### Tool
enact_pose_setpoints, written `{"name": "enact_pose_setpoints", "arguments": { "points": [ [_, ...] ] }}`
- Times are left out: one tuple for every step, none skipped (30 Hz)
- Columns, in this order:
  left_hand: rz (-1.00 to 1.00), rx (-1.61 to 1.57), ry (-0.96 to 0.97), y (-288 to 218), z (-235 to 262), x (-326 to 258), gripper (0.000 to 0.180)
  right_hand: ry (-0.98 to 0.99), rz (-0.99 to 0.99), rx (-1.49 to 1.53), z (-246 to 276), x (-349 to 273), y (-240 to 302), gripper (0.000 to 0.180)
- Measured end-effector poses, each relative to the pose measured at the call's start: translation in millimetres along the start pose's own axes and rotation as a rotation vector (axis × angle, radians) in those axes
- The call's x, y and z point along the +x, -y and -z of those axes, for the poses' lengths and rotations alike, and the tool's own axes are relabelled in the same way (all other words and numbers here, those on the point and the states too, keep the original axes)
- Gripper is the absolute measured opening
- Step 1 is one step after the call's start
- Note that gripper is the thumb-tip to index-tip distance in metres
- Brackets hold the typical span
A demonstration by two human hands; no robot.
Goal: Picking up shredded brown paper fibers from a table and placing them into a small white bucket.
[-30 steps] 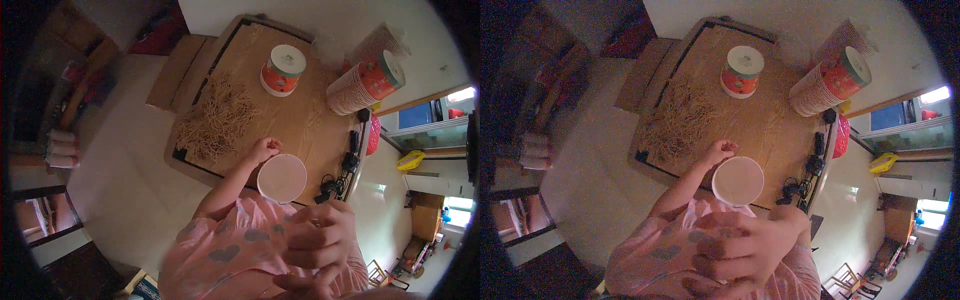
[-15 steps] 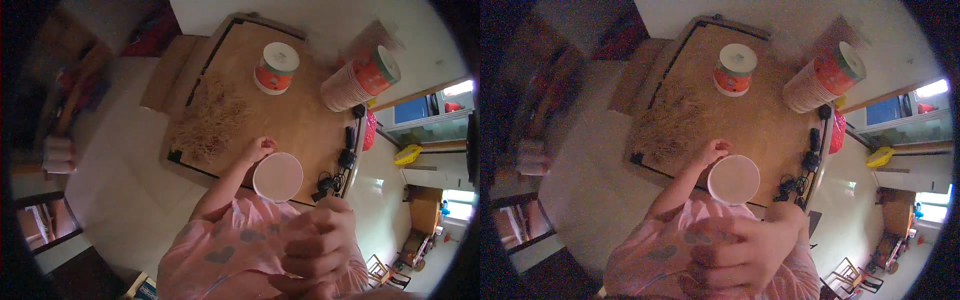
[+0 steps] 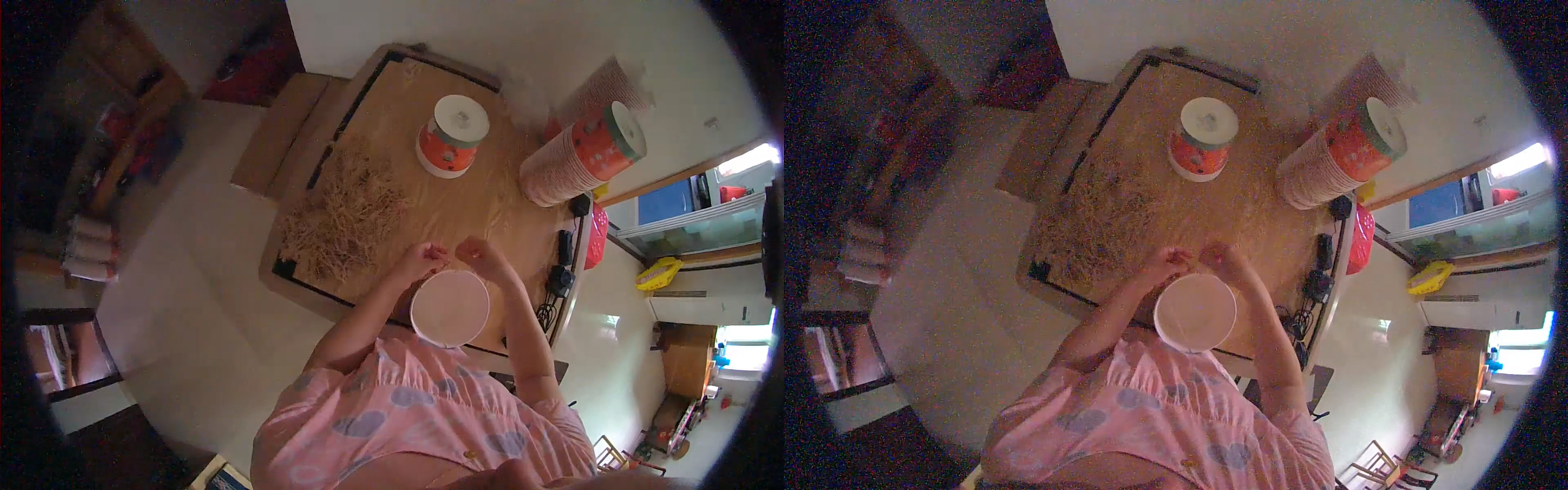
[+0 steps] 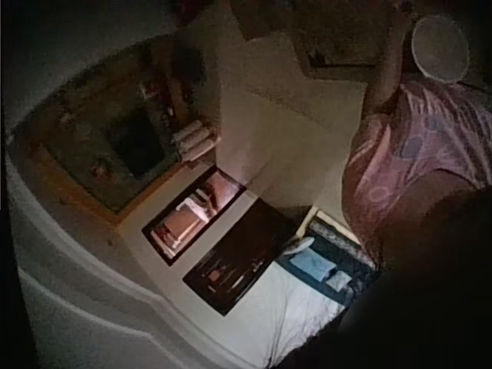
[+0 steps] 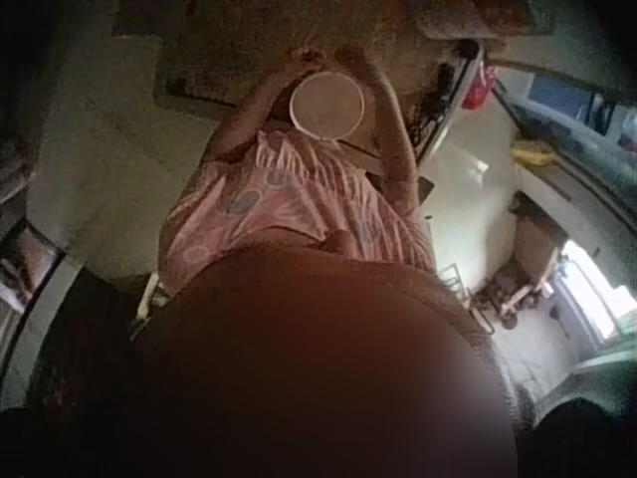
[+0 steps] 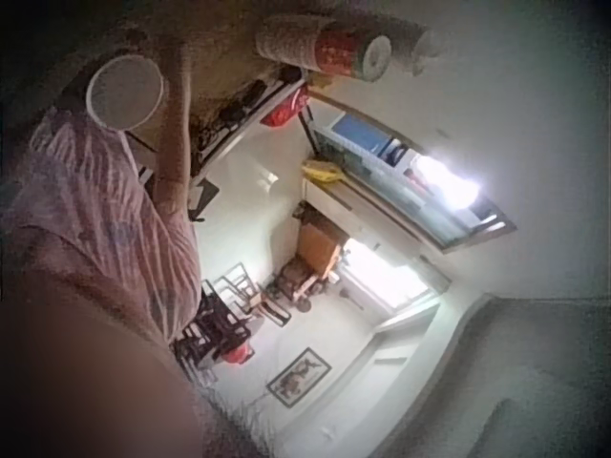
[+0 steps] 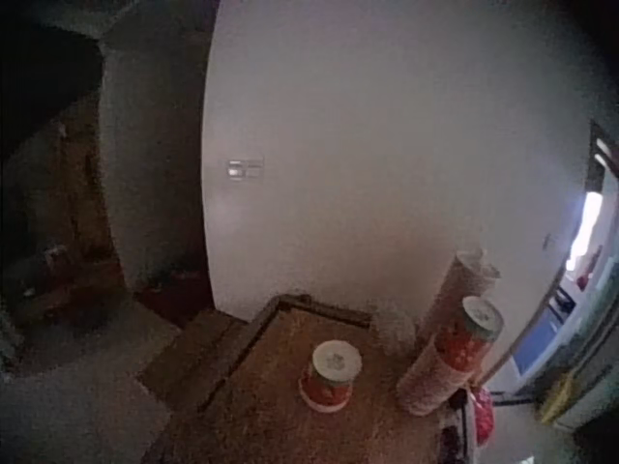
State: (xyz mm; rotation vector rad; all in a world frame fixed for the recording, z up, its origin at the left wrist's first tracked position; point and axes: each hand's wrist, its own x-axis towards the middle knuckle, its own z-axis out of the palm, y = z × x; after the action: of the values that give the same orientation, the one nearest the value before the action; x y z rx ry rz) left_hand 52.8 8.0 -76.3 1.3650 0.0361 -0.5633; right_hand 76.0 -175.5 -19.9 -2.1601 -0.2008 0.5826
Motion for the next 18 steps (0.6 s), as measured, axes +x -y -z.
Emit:
{"name": "enact_pose_setpoints", "arguments": {
  "points": [
    [0.051, -0.033, -0.017, -4.3, -1.7, -1.8, 0.029, 0.036, -0.002, 0.006, -4.6, -0.6, -9.4, 0.015],
    [0.051, -0.034, -0.025, -3.7, -0.2, -1.6, 0.029, 0.043, 0.002, 0.006, -7.3, -1.3, -9.3, 0.015],
    [0.057, -0.005, -0.031, -3.2, 0.9, -1.3, 0.031, 0.087, -0.062, -0.005, -9.8, -2.2, -9.3, 0.016],
    [0.064, 0.025, -0.035, -2.5, 1.6, -1.3, 0.032, 0.131, -0.126, -0.015, -12.3, -2.9, -9.3, 0.017],
    [0.065, 0.026, -0.034, -5.2, 0.0, -1.4, 0.032, 0.13, -0.127, -0.015, -13.4, -3.4, -9.8, 0.017],
    [0.071, 0.02, -0.047, -7.8, -1.8, -1.9, 0.032, 0.096, -0.099, -0.031, -15.0, -3.6, -10.4, 0.017],
    [0.077, 0.014, -0.06, -10.4, -3.3, -2.4, 0.032, 0.061, -0.071, -0.046, -16.6, -4.1, -11.3, 0.017],
    [0.078, 0.013, -0.058, -8.8, -3.5, -1.3, 0.032, 0.06, -0.073, -0.047, -18.3, -4.5, -12.8, 0.017],
    [0.066, 0.025, -0.051, -7.4, -3.4, -0.1, 0.032, 0.047, -0.114, 0.03, -20.2, -4.9, -14.3, 0.016],
    [0.054, 0.037, -0.045, -5.8, -3.3, 1.0, 0.032, 0.034, -0.155, 0.106, -21.7, -5.4, -15.9, 0.015],
    [0.055, 0.037, -0.047, -4.4, -2.8, 1.1, 0.032, 0.037, -0.154, 0.106, -22.5, -6.5, -11.8, 0.015],
    [0.018, 0.045, -0.039, -2.9, -2.3, 0.8, 0.031, 0.001, -0.11, 0.119, -22.8, -8.1, -7.8, 0.014],
    [-0.02, 0.053, -0.032, -1.4, -1.6, 0.6, 0.029, -0.035, -0.066, 0.132, -23.0, -9.4, -3.4, 0.013],
    [-0.018, 0.054, -0.031, -1.8, -2.1, 0.2, 0.029, -0.035, -0.067, 0.134, -22.5, -11.3, 1.0, 0.013],
    [-0.023, 0.051, -0.032, -2.3, -2.4, -0.4, 0.028, -0.05, -0.069, 0.137, -22.1, -13.0, 5.5, 0.012],
    [-0.028, 0.048, -0.033, -2.9, -2.5, -1.0, 0.026, -0.065, -0.071, 0.14, -22.3, -13.6, 7.3, 0.011],
    [-0.027, 0.05, -0.031, -5.5, -3.3, -2.0, 0.026, -0.067, -0.072, 0.142, -23.2, -13.5, 3.7, 0.011],
    [-0.006, 0.061, -0.027, -8.3, -3.9, -2.9, 0.026, -0.087, -0.036, 0.188, -24.7, -12.9, -1.7, 0.01]
  ]
}}
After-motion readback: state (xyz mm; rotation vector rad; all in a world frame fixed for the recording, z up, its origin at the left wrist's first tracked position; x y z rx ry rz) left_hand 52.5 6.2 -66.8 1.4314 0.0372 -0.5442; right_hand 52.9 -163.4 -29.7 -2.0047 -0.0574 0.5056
